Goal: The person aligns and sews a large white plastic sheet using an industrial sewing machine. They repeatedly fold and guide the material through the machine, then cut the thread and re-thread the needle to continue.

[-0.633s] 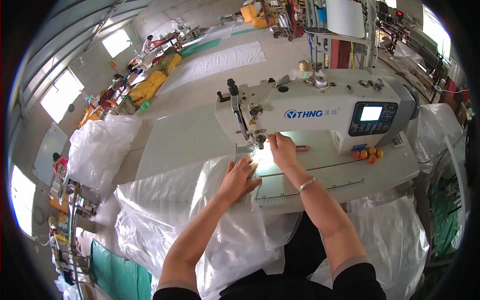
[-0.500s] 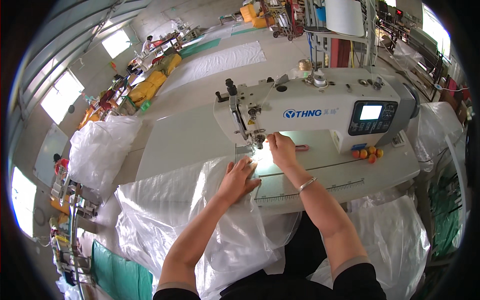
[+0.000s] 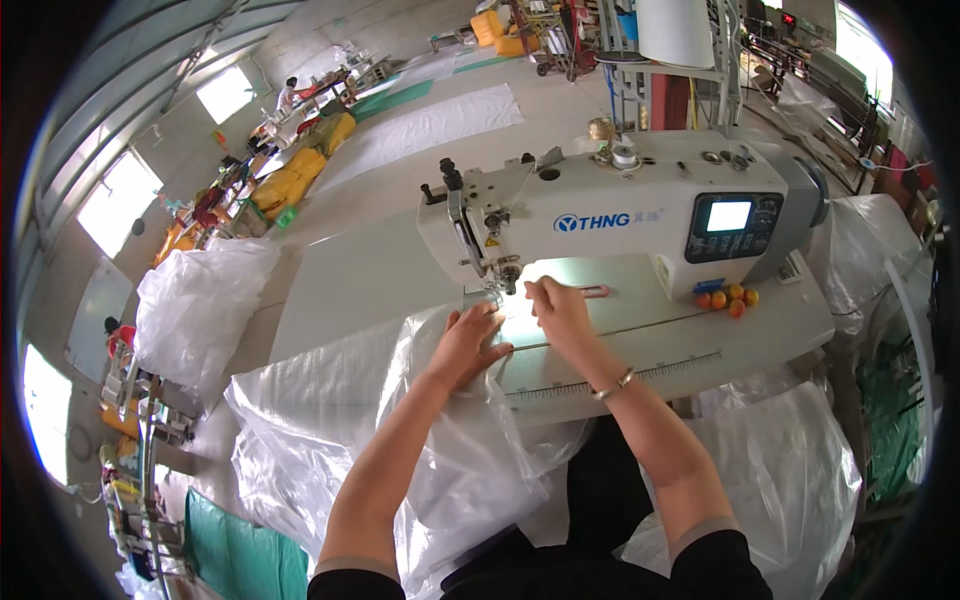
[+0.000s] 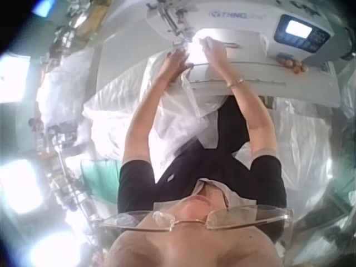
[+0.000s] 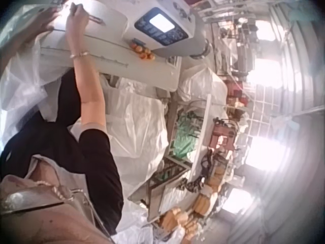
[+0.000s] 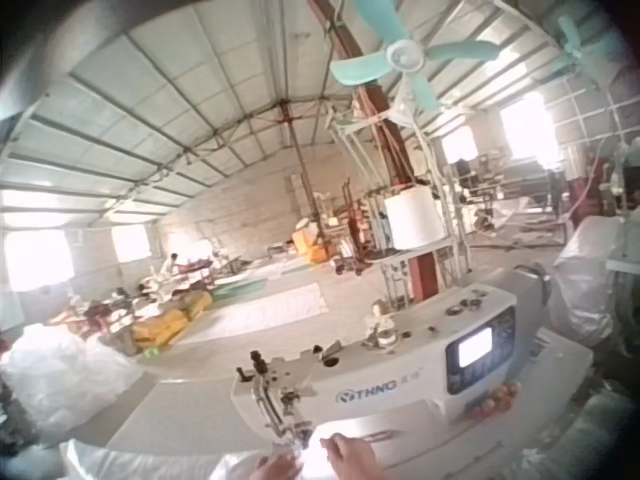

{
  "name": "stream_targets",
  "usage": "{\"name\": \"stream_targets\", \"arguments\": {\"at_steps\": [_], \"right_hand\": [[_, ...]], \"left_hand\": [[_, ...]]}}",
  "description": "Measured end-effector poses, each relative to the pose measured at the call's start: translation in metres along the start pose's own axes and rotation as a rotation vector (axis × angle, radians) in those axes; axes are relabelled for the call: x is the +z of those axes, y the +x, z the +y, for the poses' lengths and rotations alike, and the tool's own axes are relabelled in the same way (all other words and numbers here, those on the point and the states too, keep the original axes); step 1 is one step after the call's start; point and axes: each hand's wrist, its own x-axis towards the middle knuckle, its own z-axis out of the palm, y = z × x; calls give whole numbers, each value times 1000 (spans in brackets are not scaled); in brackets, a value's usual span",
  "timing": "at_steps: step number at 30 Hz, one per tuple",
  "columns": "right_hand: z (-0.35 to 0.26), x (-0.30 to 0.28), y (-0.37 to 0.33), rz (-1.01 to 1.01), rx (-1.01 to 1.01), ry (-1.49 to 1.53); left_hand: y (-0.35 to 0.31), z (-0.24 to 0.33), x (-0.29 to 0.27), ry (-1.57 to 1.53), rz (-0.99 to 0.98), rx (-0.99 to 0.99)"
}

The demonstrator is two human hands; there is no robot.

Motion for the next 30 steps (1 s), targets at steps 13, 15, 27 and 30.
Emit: {"name": "stream_targets", "arguments": {"at_steps": [13, 15, 27, 30], "right_hand": [[-16, -61, -194, -1143, 76, 327], [-3, -40, -216, -1157, 239, 345], [-81, -5, -312, -1091, 675, 905], [-92, -3, -329, -1075, 565, 1094]], "left_hand": [[-168, 108, -23, -375, 197, -54], [-237, 149, -14, -249, 23, 121], [-424, 122, -1, 253, 360, -440], [-417, 149, -18, 119, 435, -447]]}}
